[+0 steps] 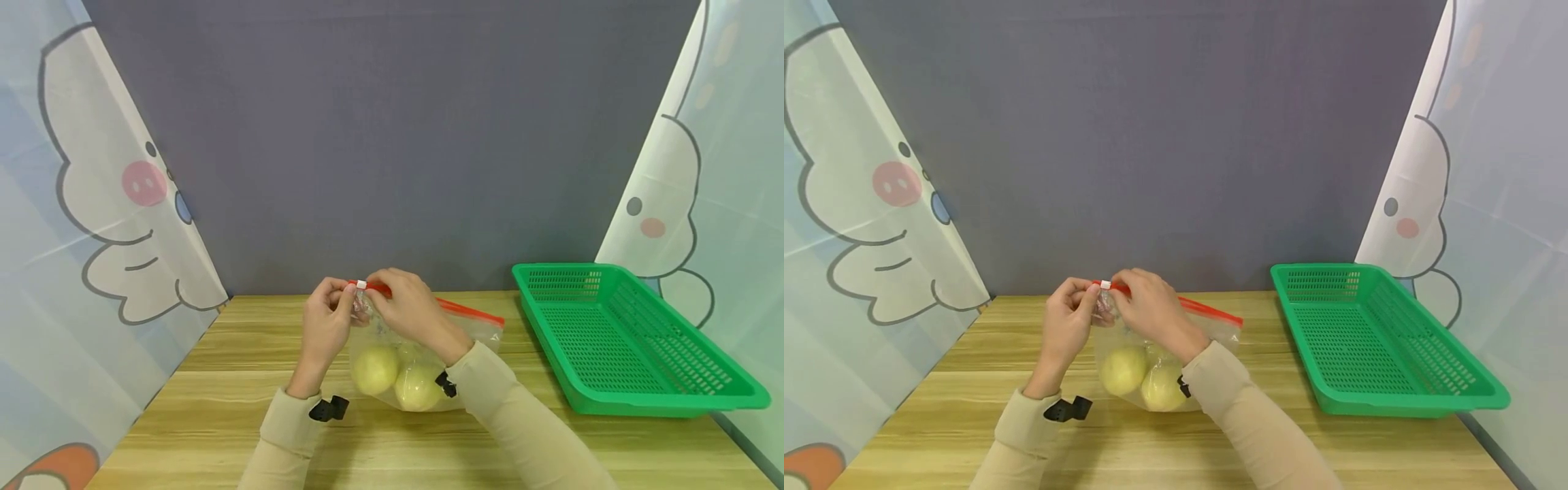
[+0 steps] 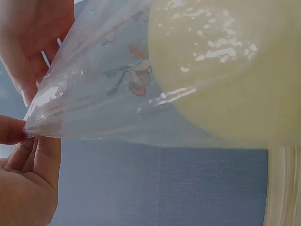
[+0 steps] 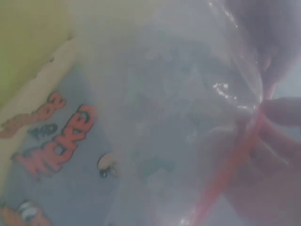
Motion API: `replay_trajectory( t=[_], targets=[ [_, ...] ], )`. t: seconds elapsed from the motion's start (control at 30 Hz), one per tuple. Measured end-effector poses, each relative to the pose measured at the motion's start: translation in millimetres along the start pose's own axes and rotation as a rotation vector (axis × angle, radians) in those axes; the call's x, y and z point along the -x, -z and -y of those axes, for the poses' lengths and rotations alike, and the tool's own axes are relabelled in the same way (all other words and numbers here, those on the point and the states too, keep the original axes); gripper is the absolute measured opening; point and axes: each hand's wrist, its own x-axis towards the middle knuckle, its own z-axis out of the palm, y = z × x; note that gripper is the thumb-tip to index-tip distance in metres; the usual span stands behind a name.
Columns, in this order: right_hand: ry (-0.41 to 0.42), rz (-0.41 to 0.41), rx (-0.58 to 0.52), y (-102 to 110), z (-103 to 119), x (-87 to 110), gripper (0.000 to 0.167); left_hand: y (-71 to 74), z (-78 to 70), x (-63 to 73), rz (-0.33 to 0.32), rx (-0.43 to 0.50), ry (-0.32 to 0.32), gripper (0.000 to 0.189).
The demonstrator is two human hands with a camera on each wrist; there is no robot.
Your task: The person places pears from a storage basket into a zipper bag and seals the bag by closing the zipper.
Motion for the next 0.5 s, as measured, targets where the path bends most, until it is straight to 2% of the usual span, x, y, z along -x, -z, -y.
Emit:
replay_trajectory(
  t=[0.27,0.5],
  targets=[
    [0.018,0.036,-0.074,1.1,3.8,-7.6,0.019,-1.1,-2.8,1.6,0.011,0.002,-0.003,0.02],
    [0.033,0.119,-0.092,8.8,4.0,-14.1,0.016,-0.5,-4.2,1.3,0.018,-0.002,-0.023,0.02]
  ],
)
